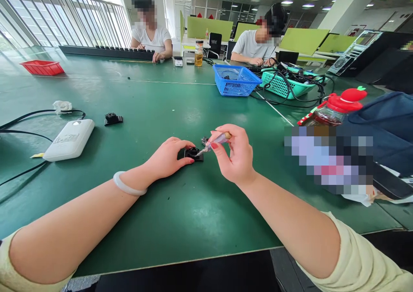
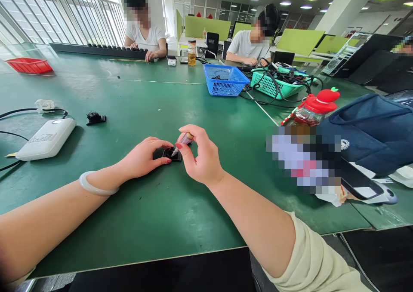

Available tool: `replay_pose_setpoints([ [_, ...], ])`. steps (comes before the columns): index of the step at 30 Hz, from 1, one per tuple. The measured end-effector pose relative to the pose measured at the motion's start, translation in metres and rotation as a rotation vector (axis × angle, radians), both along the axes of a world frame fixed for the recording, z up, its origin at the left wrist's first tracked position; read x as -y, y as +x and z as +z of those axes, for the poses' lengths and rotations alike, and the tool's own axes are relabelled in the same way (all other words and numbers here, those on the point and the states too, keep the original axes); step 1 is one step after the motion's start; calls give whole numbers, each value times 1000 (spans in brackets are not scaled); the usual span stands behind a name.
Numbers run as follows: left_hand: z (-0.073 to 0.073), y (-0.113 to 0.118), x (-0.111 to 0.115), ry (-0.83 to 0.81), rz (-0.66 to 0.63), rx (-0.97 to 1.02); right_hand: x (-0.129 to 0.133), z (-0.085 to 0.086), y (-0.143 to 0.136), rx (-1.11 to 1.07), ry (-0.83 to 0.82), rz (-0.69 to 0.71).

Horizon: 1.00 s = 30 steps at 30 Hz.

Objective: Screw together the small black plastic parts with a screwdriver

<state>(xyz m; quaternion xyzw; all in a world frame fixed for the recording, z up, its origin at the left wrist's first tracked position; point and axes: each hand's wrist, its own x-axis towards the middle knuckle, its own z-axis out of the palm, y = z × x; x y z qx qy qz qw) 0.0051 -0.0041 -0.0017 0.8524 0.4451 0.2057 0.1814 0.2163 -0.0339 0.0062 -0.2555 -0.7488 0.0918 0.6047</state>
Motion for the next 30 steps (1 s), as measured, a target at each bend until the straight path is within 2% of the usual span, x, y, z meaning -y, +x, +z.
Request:
replay_pose_setpoints([
  [3,-1,0,-1,-8,-5,0,3,-1,-4,17,43,11],
  [9,-5,-1,-3,37,-20,-3,4,-2,-12,230,157,-27],
  [13,-4,-1,-2,44,-35,-12,3,-2,-15,291,153,4],
  [18,-2,-1,-1,43,-25,-17,6,1,-9,202,141,-52],
  [22,-2,0,-1,27,-25,-18,7,2,-4,114,77,-119],
  [30,-1,-1,0,36,-39,-14,-1,-1,-3,153,-182,-69],
])
